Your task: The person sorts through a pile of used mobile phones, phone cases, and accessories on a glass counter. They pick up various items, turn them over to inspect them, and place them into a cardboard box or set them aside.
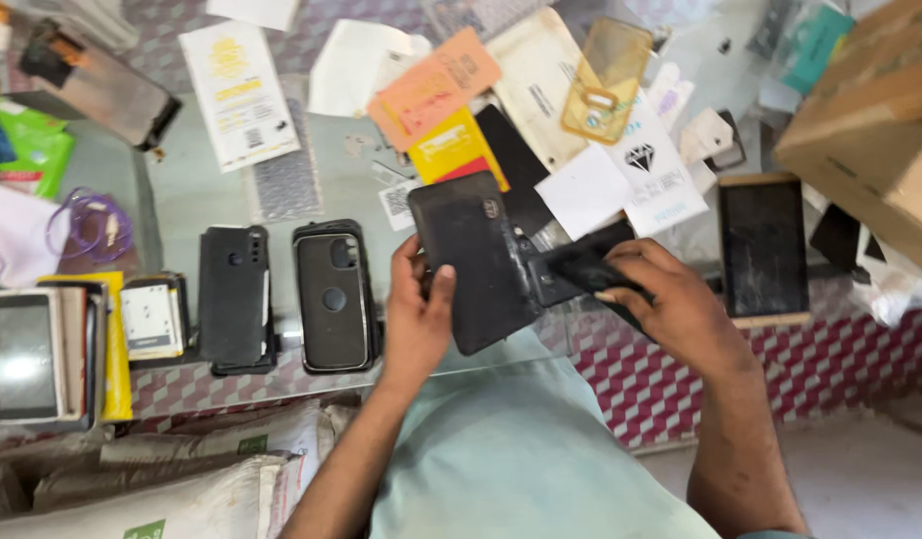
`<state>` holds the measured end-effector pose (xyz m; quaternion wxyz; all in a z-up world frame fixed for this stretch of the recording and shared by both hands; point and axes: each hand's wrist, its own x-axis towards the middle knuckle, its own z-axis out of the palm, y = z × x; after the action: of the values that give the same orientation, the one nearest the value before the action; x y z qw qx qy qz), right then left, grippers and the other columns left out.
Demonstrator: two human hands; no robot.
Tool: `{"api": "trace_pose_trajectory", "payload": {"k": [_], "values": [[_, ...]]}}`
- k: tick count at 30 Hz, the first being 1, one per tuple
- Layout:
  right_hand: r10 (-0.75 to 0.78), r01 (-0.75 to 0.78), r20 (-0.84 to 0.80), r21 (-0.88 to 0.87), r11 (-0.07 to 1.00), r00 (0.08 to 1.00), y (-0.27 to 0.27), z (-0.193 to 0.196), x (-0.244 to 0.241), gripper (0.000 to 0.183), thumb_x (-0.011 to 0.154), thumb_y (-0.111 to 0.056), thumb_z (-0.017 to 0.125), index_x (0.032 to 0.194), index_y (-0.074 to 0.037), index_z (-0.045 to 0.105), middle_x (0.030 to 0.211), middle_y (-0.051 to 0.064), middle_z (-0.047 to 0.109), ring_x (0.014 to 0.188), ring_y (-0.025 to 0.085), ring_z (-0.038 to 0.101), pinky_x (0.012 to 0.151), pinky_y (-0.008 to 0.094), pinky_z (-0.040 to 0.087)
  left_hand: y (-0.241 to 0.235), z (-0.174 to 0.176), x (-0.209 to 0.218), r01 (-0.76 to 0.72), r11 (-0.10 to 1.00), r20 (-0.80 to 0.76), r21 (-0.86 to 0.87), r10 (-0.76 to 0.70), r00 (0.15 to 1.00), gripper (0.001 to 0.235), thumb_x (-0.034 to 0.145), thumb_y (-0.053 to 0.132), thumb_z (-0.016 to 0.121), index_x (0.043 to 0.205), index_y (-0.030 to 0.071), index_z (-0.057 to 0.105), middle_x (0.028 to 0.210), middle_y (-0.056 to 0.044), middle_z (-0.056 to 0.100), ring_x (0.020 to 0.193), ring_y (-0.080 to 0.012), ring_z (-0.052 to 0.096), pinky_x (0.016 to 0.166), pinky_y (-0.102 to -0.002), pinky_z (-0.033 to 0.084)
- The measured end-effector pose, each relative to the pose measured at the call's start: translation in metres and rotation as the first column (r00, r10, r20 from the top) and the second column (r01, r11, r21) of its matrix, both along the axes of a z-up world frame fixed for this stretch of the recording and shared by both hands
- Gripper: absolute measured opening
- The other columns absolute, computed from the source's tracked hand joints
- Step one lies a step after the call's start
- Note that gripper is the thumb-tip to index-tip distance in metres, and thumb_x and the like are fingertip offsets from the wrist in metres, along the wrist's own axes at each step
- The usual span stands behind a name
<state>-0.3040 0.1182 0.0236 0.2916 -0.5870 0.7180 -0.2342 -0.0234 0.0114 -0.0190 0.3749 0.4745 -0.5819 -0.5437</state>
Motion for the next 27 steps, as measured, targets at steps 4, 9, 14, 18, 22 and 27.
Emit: {"api": "trace_pose_trajectory", "payload": {"k": [4,9,14,18,22,27], "values": [[0.139,-0.153,-0.138,-0.098,0.983,0.981,-0.023,0.011,0.005,0.035,0.078,-0.015,0.078,0.109,-0.004,0.067,0.134,0.012,0.062,0.114,0.036,0.064,0.092,0.040,0.052,0.005,0.001,-0.006,-0.002,0.991,-0.015,-0.133,0.000,1.000,0.070,0.102,0.019,0.062,0.157,-0.006,0.028,0.147,-0.024,0.053,0.133,-0.0309,0.059,0.114,-0.039,0.046],[0.037,0.001,-0.362,0.105,0.994,0.932,-0.021,0.011,0.019,0.036,0.082,-0.019,0.080,0.115,-0.009,0.071,0.125,0.009,0.064,0.107,0.034,0.066,0.086,0.044,0.054,0.015,0.002,0.002,0.093,0.963,0.255,-0.254,-0.026,0.967,0.083,0.098,0.019,0.068,0.159,-0.009,0.020,0.162,-0.033,0.030,0.152,-0.0453,0.032,0.125,-0.046,0.031],[0.017,0.021,-0.390,0.092,0.996,0.921,-0.015,0.014,0.010,0.035,0.079,-0.022,0.083,0.108,-0.007,0.073,0.116,0.009,0.064,0.098,0.029,0.068,0.082,0.041,0.055,0.025,0.008,0.002,0.156,0.938,0.281,-0.308,-0.067,0.957,0.087,0.098,0.022,0.067,0.160,-0.010,0.015,0.169,-0.035,0.015,0.159,-0.0482,0.020,0.129,-0.047,0.026],[-0.054,0.047,-0.348,-0.028,0.998,0.936,0.005,0.034,-0.003,0.034,0.080,-0.015,0.083,0.111,-0.004,0.073,0.117,0.009,0.066,0.093,0.023,0.069,0.077,0.036,0.057,0.025,0.022,0.001,0.223,0.908,0.396,-0.356,-0.070,0.916,0.091,0.094,0.022,0.070,0.156,-0.012,0.012,0.165,-0.039,0.007,0.155,-0.0536,0.011,0.125,-0.052,0.020],[-0.116,0.071,-0.177,-0.240,0.968,0.977,0.022,0.045,-0.002,0.022,0.085,-0.007,0.080,0.101,0.003,0.069,0.117,0.012,0.065,0.093,0.019,0.068,0.074,0.032,0.055,0.030,0.044,0.005,0.259,0.838,0.352,-0.480,-0.086,0.932,0.089,0.097,0.023,0.071,0.160,-0.007,0.015,0.168,-0.031,0.017,0.159,-0.0467,0.017,0.130,-0.052,0.024],[0.065,0.110,0.624,-0.237,0.965,0.779,0.016,0.014,0.034,0.014,0.084,0.001,0.077,0.095,0.002,0.068,0.119,0.015,0.067,0.083,0.016,0.066,0.061,0.025,0.057,0.039,0.061,0.011,0.451,0.818,-0.011,-0.359,-0.486,0.874,0.061,0.105,0.023,0.069,0.157,0.007,0.040,0.164,-0.012,0.043,0.155,-0.0278,0.046,0.129,-0.043,0.042]]}}
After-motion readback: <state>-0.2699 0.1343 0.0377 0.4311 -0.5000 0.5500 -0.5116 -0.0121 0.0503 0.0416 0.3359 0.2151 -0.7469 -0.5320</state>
